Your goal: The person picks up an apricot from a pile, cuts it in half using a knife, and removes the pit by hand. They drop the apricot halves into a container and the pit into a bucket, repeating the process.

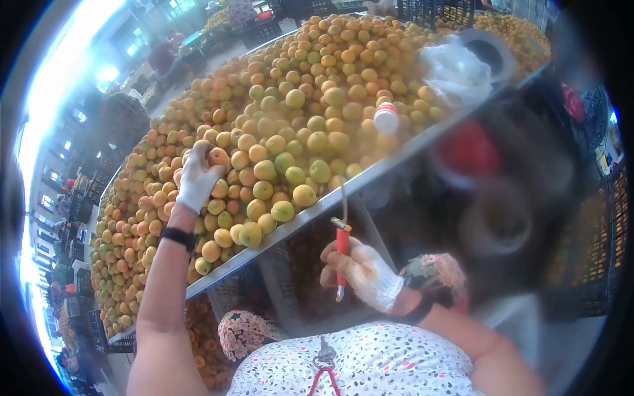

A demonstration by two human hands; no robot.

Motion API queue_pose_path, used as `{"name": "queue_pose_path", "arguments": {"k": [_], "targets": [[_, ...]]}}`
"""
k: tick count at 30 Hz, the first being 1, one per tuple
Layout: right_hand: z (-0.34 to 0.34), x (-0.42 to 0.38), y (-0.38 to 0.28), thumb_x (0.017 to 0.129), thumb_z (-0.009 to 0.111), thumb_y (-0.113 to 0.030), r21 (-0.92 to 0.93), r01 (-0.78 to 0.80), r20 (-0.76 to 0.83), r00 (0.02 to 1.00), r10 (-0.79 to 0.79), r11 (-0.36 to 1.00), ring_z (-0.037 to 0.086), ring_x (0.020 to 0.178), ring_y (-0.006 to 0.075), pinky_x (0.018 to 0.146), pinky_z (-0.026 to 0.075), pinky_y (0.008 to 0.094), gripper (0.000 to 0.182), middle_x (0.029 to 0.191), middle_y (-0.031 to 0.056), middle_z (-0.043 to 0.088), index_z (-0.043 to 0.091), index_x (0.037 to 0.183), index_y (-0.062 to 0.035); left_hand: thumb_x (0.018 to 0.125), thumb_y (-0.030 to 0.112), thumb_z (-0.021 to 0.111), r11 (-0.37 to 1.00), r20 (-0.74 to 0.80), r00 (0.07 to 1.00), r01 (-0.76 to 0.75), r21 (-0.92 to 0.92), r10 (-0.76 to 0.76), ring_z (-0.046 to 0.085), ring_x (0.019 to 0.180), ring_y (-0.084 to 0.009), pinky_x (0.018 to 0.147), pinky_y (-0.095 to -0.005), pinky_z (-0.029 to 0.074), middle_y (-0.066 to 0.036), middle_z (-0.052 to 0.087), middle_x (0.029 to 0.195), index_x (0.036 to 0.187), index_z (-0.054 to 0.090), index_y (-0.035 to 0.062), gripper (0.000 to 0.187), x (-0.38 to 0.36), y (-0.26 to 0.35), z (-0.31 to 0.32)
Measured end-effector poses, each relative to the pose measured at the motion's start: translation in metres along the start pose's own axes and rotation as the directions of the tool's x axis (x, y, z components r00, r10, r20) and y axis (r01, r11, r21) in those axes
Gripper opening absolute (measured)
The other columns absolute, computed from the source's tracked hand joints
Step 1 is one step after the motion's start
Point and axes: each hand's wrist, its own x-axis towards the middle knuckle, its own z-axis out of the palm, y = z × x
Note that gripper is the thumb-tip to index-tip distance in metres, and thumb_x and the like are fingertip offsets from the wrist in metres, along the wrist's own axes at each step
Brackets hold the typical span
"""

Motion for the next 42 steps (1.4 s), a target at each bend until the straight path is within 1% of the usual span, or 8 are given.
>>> {"name": "queue_pose_path", "arguments": {"k": [2,5,9,11,14,21,30,42], "targets": [[0.005,-0.010,-0.006,0.101,0.053,-0.016,-0.022,0.015,0.011,1.000,-0.015,1.000,0.060,0.070,0.0134,0.063,0.049,0.0267,0.015,0.080,0.0057,0.061,0.054,0.107,-0.0025,0.078,0.009,0.064,0.609,0.140,0.964,0.251,-0.752,-0.225,0.060,0.099,-0.0249,0.087,-0.0375,0.051,-0.013,0.058,0.106,0.119,0.052,-0.0007,0.043,-0.036,0.058,-0.028],[0.016,-0.024,-0.004,0.100,0.054,-0.011,0.119,0.062,-0.005,0.998,-0.061,0.991,0.051,0.064,0.0069,0.059,0.044,0.0227,0.009,0.073,-0.0010,0.052,0.054,0.108,-0.0064,0.082,0.010,0.064,0.177,0.269,0.936,0.311,-0.934,-0.226,0.059,0.097,-0.0236,0.088,-0.0401,0.055,-0.013,0.054,0.110,0.127,0.048,-0.0028,0.050,-0.097,0.107,-0.047],[0.032,-0.039,0.000,0.101,0.056,-0.014,0.089,0.181,-0.025,0.984,-0.179,0.980,0.049,0.066,0.0066,0.059,0.042,0.0234,0.011,0.075,-0.0022,0.053,0.056,0.108,-0.0050,0.085,0.005,0.062,-0.026,0.387,0.892,0.392,-0.920,-0.236,0.064,0.090,-0.0189,0.078,-0.0320,0.055,-0.008,0.060,0.105,0.130,0.050,-0.0009,0.048,-0.169,0.166,-0.057],[0.039,-0.054,-0.006,0.101,0.057,-0.018,-0.211,0.469,0.126,0.883,-0.452,0.858,0.050,0.068,0.0078,0.060,0.042,0.0263,0.016,0.075,0.0016,0.053,0.057,0.108,-0.0040,0.085,0.004,0.063,-0.009,0.407,0.880,0.417,-0.909,-0.244,0.062,0.091,-0.0168,0.078,-0.0294,0.054,-0.007,0.060,0.105,0.132,0.048,0.0004,0.050,-0.196,0.185,-0.060],[0.047,-0.054,0.009,0.101,0.057,-0.021,-0.089,0.492,0.189,0.862,-0.470,0.866,0.054,0.065,0.0148,0.060,0.044,0.0309,0.018,0.072,0.0099,0.054,0.057,0.105,-0.0034,0.079,0.015,0.065,0.146,0.401,0.886,0.439,-0.886,-0.233,0.058,0.095,-0.0134,0.084,-0.0264,0.051,-0.007,0.054,0.115,0.131,0.047,0.0006,0.057,-0.215,0.207,-0.073],[0.063,-0.091,-0.013,0.101,0.055,-0.032,-0.475,0.652,0.238,0.741,-0.627,0.590,0.061,0.068,0.0421,0.056,0.044,0.0416,0.031,0.071,0.0238,0.059,0.054,0.097,-0.0018,0.072,-0.001,0.066,0.071,0.397,0.909,0.407,-0.911,-0.126,0.059,0.113,-0.0183,0.096,-0.0304,0.051,-0.010,0.055,0.125,0.135,0.043,0.0008,0.067,-0.233,0.225,-0.088],[0.066,-0.092,-0.007,0.100,0.055,-0.033,-0.740,0.608,0.299,0.681,-0.669,0.287,0.062,0.064,0.0423,0.052,0.046,0.0476,0.031,0.065,0.0223,0.060,0.052,0.094,-0.0022,0.070,-0.002,0.058,0.245,0.327,0.922,0.373,-0.895,-0.208,0.059,0.102,-0.0146,0.088,-0.0261,0.051,-0.008,0.056,0.113,0.127,0.047,-0.0005,0.058,-0.236,0.233,-0.089],[0.075,-0.075,0.011,0.100,0.055,-0.030,-0.811,0.491,0.226,0.765,-0.604,0.319,0.063,0.065,0.0418,0.053,0.047,0.0475,0.029,0.067,0.0247,0.060,0.052,0.096,-0.0014,0.068,-0.008,0.057,0.770,0.004,0.984,0.143,-0.621,-0.180,0.055,0.099,-0.0159,0.091,-0.0268,0.046,-0.008,0.055,0.108,0.119,0.049,-0.0013,0.052,-0.232,0.227,-0.068]]}}
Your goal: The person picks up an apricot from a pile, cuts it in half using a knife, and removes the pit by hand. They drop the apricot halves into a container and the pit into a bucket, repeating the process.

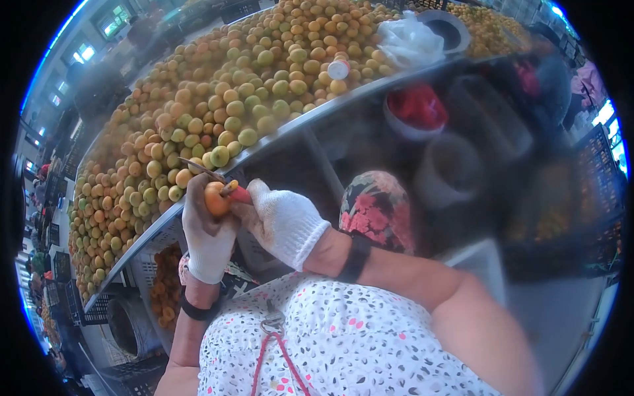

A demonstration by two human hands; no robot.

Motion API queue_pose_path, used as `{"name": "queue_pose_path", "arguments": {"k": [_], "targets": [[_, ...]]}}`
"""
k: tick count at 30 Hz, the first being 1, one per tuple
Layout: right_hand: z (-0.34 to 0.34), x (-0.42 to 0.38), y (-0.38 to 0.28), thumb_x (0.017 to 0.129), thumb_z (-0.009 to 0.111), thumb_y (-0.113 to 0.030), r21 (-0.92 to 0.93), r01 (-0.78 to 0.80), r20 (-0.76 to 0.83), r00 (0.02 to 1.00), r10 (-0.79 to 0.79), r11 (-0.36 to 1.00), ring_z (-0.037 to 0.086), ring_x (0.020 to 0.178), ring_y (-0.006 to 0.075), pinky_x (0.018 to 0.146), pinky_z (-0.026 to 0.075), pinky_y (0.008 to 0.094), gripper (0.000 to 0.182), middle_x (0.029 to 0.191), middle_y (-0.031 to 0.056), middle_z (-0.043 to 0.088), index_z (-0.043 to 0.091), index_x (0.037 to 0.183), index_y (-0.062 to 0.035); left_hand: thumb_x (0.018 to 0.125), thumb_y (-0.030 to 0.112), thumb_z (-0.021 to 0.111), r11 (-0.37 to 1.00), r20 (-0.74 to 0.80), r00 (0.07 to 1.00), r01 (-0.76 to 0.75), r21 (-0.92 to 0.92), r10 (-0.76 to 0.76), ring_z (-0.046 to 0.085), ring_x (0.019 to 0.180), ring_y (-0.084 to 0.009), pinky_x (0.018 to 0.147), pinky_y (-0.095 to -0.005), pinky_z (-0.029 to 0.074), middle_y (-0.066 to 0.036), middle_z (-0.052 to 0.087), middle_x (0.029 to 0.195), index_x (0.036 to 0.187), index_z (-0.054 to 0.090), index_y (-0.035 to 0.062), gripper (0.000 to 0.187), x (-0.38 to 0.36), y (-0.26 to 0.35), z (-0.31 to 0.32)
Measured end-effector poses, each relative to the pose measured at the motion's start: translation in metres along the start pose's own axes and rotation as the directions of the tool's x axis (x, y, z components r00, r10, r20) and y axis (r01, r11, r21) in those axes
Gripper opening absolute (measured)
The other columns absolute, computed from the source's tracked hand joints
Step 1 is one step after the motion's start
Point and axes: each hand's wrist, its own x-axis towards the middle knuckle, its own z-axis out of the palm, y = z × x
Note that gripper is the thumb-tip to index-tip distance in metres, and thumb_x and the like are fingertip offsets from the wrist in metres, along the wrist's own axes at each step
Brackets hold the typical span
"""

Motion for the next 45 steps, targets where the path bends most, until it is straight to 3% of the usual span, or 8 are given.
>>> {"name": "queue_pose_path", "arguments": {"k": [4,7,10,14,18,31,39,45], "targets": [[0.018,0.005,0.010,0.101,0.054,-0.033,0.235,0.086,-0.171,0.984,-0.046,0.968,0.062,0.053,0.0336,0.047,0.045,0.0414,0.030,0.064,0.0177,0.061,0.054,0.094,-0.0042,0.071,-0.010,0.055,0.987,-0.061,0.986,-0.153,0.044,0.155,0.062,0.094,-0.0206,0.087,-0.0296,0.049,-0.011,0.062,0.100,0.116,0.054,-0.0005,0.046,0.004,-0.004,0.000],[0.008,0.005,0.019,0.102,0.054,-0.038,0.743,-0.665,0.655,0.746,0.123,0.075,0.040,0.047,0.0036,0.040,0.028,0.0205,0.031,0.064,-0.0067,0.047,0.060,0.092,-0.0094,0.071,-0.006,0.056,0.780,0.178,0.965,0.259,-0.570,-0.190,0.060,0.092,-0.0163,0.083,-0.0273,0.049,-0.007,0.060,0.104,0.120,0.052,0.0001,0.050,0.011,0.008,-0.015],[-0.003,0.004,0.017,0.102,0.054,-0.037,0.793,-0.605,0.598,0.796,0.097,0.071,0.041,0.047,0.0037,0.039,0.026,0.0194,0.029,0.063,-0.0055,0.047,0.061,0.096,-0.0096,0.071,0.002,0.059,0.650,0.298,0.903,0.429,-0.627,-0.309,0.058,0.095,-0.0150,0.086,-0.0274,0.049,-0.007,0.056,0.105,0.123,0.051,0.0006,0.052,0.014,-0.005,-0.022],[-0.011,0.006,0.002,0.101,0.059,-0.031,0.826,-0.351,0.249,0.929,0.273,0.441,0.048,0.053,0.0061,0.046,0.038,0.0251,0.026,0.065,-0.0022,0.051,0.062,0.102,-0.0052,0.080,0.003,0.058,0.572,0.220,0.914,0.388,-0.723,-0.341,0.056,0.088,-0.0149,0.080,-0.0247,0.047,-0.008,0.057,0.106,0.127,0.049,0.0017,0.049,0.012,-0.010,-0.023],[-0.007,-0.002,0.011,0.097,0.061,-0.021,0.258,0.043,-0.023,0.999,-0.038,0.965,0.066,0.067,0.0375,0.056,0.048,0.0426,0.019,0.070,0.0197,0.061,0.057,0.100,-0.0034,0.085,0.003,0.057,0.652,0.203,0.944,0.326,-0.685,-0.259,0.058,0.101,-0.0184,0.090,-0.0295,0.049,-0.010,0.057,0.113,0.132,0.047,0.0000,0.048,0.010,-0.002,-0.025],[-0.018,-0.020,-0.010,0.098,0.057,-0.026,0.187,0.005,0.004,1.000,-0.006,0.982,0.063,0.067,0.0426,0.054,0.047,0.0489,0.024,0.066,0.0224,0.060,0.052,0.095,-0.0025,0.085,0.006,0.063,0.702,0.044,0.985,0.149,-0.697,-0.166,0.064,0.088,-0.0176,0.081,-0.0312,0.053,-0.009,0.062,0.102,0.119,0.053,-0.0015,0.036,-0.001,0.035,-0.012],[-0.011,-0.021,-0.013,0.097,0.057,-0.027,-0.120,0.020,-0.049,0.998,-0.026,0.993,0.064,0.060,0.0393,0.051,0.048,0.0482,0.025,0.062,0.0207,0.061,0.052,0.096,-0.0026,0.097,0.044,0.060,0.204,0.265,0.949,0.297,-0.933,-0.170,0.064,0.102,-0.0269,0.094,-0.0421,0.048,-0.014,0.063,0.113,0.130,0.050,0.0007,0.055,0.000,0.023,0.007],[-0.011,-0.020,-0.010,0.097,0.057,-0.026,-0.193,-0.006,-0.042,0.999,-0.002,0.981,0.065,0.059,0.0383,0.050,0.049,0.0472,0.024,0.061,0.0189,0.061,0.053,0.098,-0.0023,0.094,0.053,0.060,0.257,0.175,0.946,0.246,-0.934,-0.271,0.059,0.088,-0.0212,0.088,-0.0408,0.046,-0.009,0.060,0.101,0.125,0.052,0.0022,0.060,0.005,0.015,0.020]]}}
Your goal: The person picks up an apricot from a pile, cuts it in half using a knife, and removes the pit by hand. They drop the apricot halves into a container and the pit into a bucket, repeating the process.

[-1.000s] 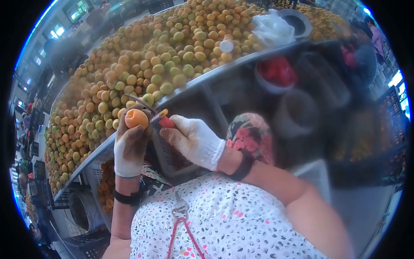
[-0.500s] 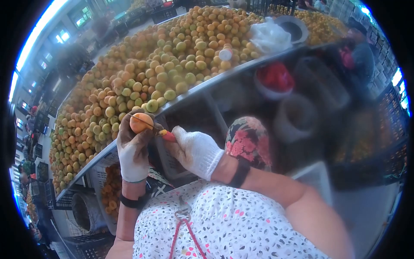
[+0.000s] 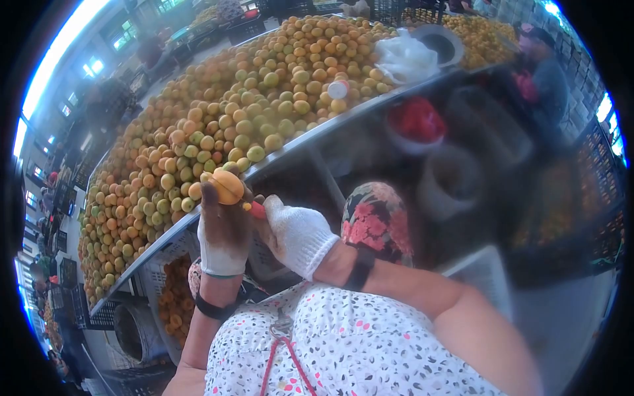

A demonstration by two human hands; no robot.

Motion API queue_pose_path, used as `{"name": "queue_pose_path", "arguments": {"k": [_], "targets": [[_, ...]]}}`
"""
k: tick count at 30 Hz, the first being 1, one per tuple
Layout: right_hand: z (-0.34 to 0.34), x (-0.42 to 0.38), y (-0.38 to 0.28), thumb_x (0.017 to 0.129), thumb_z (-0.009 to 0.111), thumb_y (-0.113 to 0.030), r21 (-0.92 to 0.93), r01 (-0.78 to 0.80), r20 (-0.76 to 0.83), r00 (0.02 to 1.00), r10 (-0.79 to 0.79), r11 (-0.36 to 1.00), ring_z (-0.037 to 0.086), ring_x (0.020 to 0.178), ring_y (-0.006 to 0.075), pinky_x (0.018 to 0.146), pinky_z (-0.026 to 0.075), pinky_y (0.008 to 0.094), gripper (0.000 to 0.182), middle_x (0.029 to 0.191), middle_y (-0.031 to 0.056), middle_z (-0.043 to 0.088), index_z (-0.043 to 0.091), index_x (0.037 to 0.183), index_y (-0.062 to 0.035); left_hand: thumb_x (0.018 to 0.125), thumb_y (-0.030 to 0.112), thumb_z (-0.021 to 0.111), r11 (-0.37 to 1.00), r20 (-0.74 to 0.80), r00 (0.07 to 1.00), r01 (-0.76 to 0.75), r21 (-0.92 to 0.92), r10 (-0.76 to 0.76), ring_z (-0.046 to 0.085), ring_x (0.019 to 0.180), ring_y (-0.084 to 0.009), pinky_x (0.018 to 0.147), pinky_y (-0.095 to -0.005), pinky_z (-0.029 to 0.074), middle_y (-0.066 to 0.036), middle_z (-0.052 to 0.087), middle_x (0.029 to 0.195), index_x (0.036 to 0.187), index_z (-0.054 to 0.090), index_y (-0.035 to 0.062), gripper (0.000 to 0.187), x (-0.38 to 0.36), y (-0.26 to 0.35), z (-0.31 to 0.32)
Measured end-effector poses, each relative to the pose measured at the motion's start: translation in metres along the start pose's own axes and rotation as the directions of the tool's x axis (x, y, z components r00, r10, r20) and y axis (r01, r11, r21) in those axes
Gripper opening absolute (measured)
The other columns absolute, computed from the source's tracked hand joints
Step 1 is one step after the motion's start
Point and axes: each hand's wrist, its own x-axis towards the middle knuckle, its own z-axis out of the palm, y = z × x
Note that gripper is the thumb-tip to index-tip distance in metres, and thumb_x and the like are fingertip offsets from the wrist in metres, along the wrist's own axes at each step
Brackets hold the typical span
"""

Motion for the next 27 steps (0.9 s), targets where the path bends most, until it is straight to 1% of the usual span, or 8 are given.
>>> {"name": "queue_pose_path", "arguments": {"k": [3,7,16,18,19,21,22,27], "targets": [[0.002,0.000,0.003,0.098,0.056,-0.026,0.005,0.001,0.005,1.000,-0.001,1.000,0.065,0.060,0.0384,0.050,0.049,0.0473,0.024,0.062,0.0193,0.062,0.053,0.099,-0.0023,0.093,0.055,0.061,0.995,-0.126,0.990,-0.052,0.083,0.062,0.057,0.083,-0.0213,0.085,-0.0392,0.047,-0.008,0.059,0.093,0.122,0.053,0.0017,0.061,-0.003,0.001,0.015],[0.003,0.003,0.003,0.098,0.055,-0.025,-0.017,-0.022,0.011,1.000,0.022,1.000,0.065,0.060,0.0386,0.051,0.050,0.0479,0.023,0.063,0.0198,0.063,0.053,0.099,-0.0021,0.093,0.057,0.059,0.992,-0.056,0.998,-0.013,0.128,0.020,0.059,0.084,-0.0225,0.084,-0.0384,0.048,-0.010,0.060,0.092,0.123,0.053,0.0014,0.063,0.005,-0.003,-0.005],[0.013,0.002,0.007,0.098,0.054,-0.025,0.003,0.045,-0.046,0.998,-0.045,0.999,0.065,0.060,0.0380,0.052,0.050,0.0482,0.028,0.063,0.0190,0.063,0.053,0.105,0.0019,0.094,0.067,0.047,0.992,-0.056,0.991,0.125,0.024,-0.123,0.061,0.105,-0.0300,0.096,-0.0405,0.048,-0.024,0.064,0.111,0.123,0.050,-0.0039,0.076,0.000,-0.008,0.006],[0.001,0.006,0.002,0.098,0.054,-0.024,0.082,0.007,-0.031,1.000,-0.004,0.997,0.064,0.060,0.0386,0.052,0.049,0.0486,0.025,0.063,0.0194,0.062,0.052,0.101,0.0009,0.096,0.064,0.046,0.968,0.203,0.965,0.199,-0.154,-0.166,0.060,0.107,-0.0286,0.095,-0.0389,0.048,-0.023,0.061,0.117,0.126,0.049,-0.0030,0.073,0.004,-0.007,0.002],[-0.001,0.006,0.003,0.098,0.054,-0.024,0.079,0.007,-0.038,0.999,-0.004,0.997,0.064,0.060,0.0386,0.052,0.049,0.0486,0.025,0.063,0.0194,0.062,0.052,0.101,0.0009,0.096,0.064,0.046,0.968,0.210,0.963,0.200,-0.151,-0.166,0.060,0.107,-0.0286,0.095,-0.0389,0.048,-0.023,0.061,0.117,0.126,0.049,-0.0030,0.073,0.003,-0.008,-0.002],[-0.004,0.004,0.005,0.098,0.054,-0.023,0.054,-0.016,-0.024,1.000,0.018,0.998,0.064,0.060,0.0390,0.051,0.048,0.0481,0.023,0.062,0.0198,0.061,0.051,0.096,-0.0007,0.101,0.053,0.045,0.987,0.074,0.995,0.050,0.155,-0.062,0.060,0.107,-0.0258,0.096,-0.0355,0.047,-0.018,0.058,0.123,0.133,0.046,-0.0023,0.064,-0.003,-0.005,0.001],[-0.001,0.003,0.008,0.098,0.054,-0.023,0.054,-0.015,-0.027,0.999,0.017,0.998,0.064,0.060,0.0390,0.051,0.048,0.0481,0.023,0.062,0.0198,0.061,0.051,0.096,-0.0007,0.104,0.038,0.047,0.854,0.069,0.997,-0.068,0.517,0.037,0.059,0.108,-0.0221,0.094,-0.0337,0.048,-0.014,0.056,0.125,0.139,0.042,-0.0018,0.053,-0.011,0.000,0.005],[0.008,0.003,0.010,0.097,0.057,-0.023,0.067,-0.039,-0.002,0.999,0.039,0.997,0.064,0.061,0.0403,0.052,0.048,0.0492,0.021,0.063,0.0212,0.061,0.052,0.095,-0.0027,0.102,0.025,0.054,0.839,0.022,0.992,-0.114,0.532,0.121,0.057,0.108,-0.0159,0.091,-0.0291,0.047,-0.009,0.058,0.121,0.137,0.045,-0.0019,0.045,-0.008,0.004,0.000]]}}
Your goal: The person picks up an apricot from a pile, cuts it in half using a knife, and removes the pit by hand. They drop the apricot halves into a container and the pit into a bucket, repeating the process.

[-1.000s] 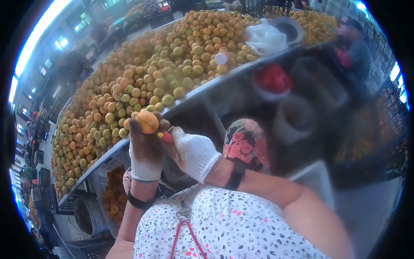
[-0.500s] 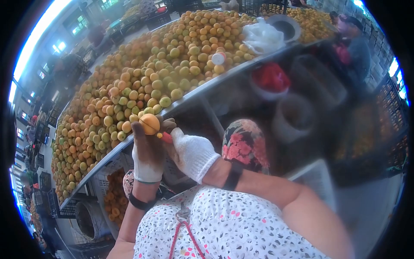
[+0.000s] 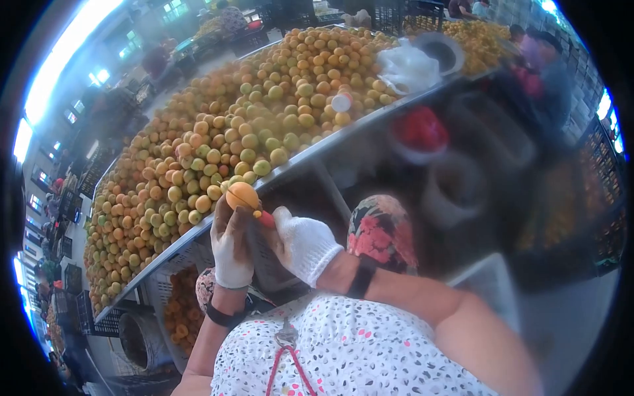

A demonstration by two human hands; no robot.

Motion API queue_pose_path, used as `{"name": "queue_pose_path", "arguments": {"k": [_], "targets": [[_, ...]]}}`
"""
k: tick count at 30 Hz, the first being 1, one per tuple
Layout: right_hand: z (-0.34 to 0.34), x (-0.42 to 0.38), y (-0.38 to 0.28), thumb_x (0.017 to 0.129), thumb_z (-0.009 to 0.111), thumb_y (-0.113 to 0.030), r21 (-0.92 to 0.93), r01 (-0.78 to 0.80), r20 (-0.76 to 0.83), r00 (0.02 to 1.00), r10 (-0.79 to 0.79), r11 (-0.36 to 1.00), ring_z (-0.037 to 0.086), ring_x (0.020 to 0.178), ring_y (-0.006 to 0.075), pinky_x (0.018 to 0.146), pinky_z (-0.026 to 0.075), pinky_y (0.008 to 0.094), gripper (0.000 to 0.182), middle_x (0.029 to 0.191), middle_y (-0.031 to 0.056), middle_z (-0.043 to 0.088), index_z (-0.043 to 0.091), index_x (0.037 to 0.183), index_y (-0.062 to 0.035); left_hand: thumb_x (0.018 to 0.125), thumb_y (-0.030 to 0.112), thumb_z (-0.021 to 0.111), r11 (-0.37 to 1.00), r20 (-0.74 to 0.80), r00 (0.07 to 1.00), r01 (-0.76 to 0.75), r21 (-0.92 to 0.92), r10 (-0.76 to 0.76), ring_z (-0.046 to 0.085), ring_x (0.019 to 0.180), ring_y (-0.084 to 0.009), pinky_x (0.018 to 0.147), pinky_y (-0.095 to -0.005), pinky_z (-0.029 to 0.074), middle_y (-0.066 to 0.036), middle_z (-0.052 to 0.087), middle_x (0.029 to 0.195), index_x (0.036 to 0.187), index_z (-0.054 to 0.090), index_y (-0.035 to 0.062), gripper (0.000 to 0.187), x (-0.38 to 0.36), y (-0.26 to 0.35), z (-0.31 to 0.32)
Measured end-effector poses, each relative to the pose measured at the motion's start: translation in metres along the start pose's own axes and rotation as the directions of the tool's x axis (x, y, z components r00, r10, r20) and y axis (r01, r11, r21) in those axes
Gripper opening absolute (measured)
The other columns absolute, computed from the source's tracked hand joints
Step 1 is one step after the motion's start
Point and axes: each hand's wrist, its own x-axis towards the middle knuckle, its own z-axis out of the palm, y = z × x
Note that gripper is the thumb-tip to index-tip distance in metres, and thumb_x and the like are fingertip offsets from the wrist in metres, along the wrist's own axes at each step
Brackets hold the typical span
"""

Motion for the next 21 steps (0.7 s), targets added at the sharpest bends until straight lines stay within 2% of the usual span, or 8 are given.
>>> {"name": "queue_pose_path", "arguments": {"k": [2,6,8,10,12,16,18,21], "targets": [[0.001,0.001,-0.001,0.097,0.057,-0.023,0.015,0.002,-0.004,1.000,-0.002,1.000,0.064,0.062,0.0408,0.052,0.048,0.0496,0.021,0.063,0.0219,0.061,0.052,0.094,-0.0027,0.101,0.022,0.057,0.982,0.017,0.995,0.096,-0.163,-0.095,0.055,0.110,-0.0150,0.095,-0.0282,0.044,-0.009,0.057,0.121,0.134,0.047,-0.0023,0.042,0.005,0.005,-0.004],[0.004,0.001,0.001,0.097,0.057,-0.022,0.203,-0.053,-0.027,0.998,0.060,0.978,0.064,0.065,0.0413,0.054,0.048,0.0499,0.021,0.066,0.0234,0.061,0.052,0.094,-0.0024,0.101,0.021,0.056,0.993,-0.026,0.993,0.115,-0.029,-0.116,0.056,0.109,-0.0144,0.095,-0.0280,0.044,-0.008,0.059,0.120,0.132,0.048,-0.0026,0.040,0.013,0.004,0.000],[-0.001,0.004,-0.001,0.097,0.057,-0.022,0.237,-0.051,-0.039,0.997,0.062,0.970,0.064,0.065,0.0416,0.054,0.048,0.0499,0.021,0.067,0.0235,0.062,0.052,0.095,-0.0023,0.103,0.028,0.053,0.918,-0.009,0.973,-0.213,0.336,0.229,0.057,0.104,-0.0139,0.090,-0.0271,0.046,-0.008,0.060,0.114,0.130,0.049,-0.0023,0.041,0.016,-0.016,-0.004],[-0.002,0.005,-0.002,0.097,0.057,-0.022,0.270,-0.055,-0.047,0.996,0.070,0.961,0.064,0.066,0.0419,0.054,0.048,0.0498,0.021,0.068,0.0236,0.062,0.051,0.096,-0.0022,0.103,0.038,0.053,0.886,-0.046,0.966,-0.213,0.411,0.253,0.059,0.099,-0.0155,0.086,-0.0279,0.047,-0.009,0.061,0.110,0.127,0.050,-0.0014,0.046,0.019,-0.018,-0.004],[0.001,0.005,-0.001,0.097,0.057,-0.022,0.213,-0.119,0.002,0.993,0.121,0.970,0.064,0.066,0.0422,0.055,0.048,0.0505,0.021,0.069,0.0232,0.062,0.051,0.099,-0.0019,0.100,0.045,0.055,0.995,0.026,0.996,0.088,-0.039,-0.087,0.060,0.098,-0.0177,0.085,-0.0297,0.048,-0.011,0.062,0.109,0.127,0.050,0.0006,0.052,0.020,-0.010,-0.005],[0.002,0.013,-0.004,0.096,0.057,-0.023,0.172,-0.080,-0.041,0.995,0.089,0.982,0.063,0.066,0.0424,0.055,0.048,0.0510,0.022,0.068,0.0227,0.062,0.051,0.099,-0.0022,0.099,0.051,0.054,0.993,-0.078,0.994,0.085,0.088,-0.078,0.061,0.096,-0.0178,0.084,-0.0299,0.049,-0.011,0.064,0.106,0.122,0.053,0.0017,0.055,0.027,-0.037,-0.017],[0.001,0.010,-0.001,0.096,0.058,-0.024,0.118,-0.122,0.018,0.992,0.121,0.985,0.064,0.066,0.0421,0.055,0.048,0.0513,0.022,0.067,0.0220,0.062,0.052,0.100,-0.0028,0.097,0.057,0.053,0.964,-0.021,0.976,0.212,-0.158,-0.218,0.061,0.093,-0.0173,0.082,-0.0297,0.049,-0.010,0.064,0.102,0.116,0.056,0.0028,0.058,0.024,-0.023,-0.015],[0.007,0.008,0.003,0.097,0.057,-0.024,0.097,-0.115,0.042,0.993,0.111,0.989,0.063,0.065,0.0423,0.054,0.048,0.0514,0.022,0.067,0.0221,0.062,0.052,0.099,-0.0026,0.095,0.060,0.054,0.973,-0.048,0.978,0.194,-0.125,-0.202,0.061,0.090,-0.0184,0.081,-0.0312,0.050,-0.010,0.064,0.100,0.111,0.057,0.0033,0.059,0.027,-0.024,-0.013]]}}
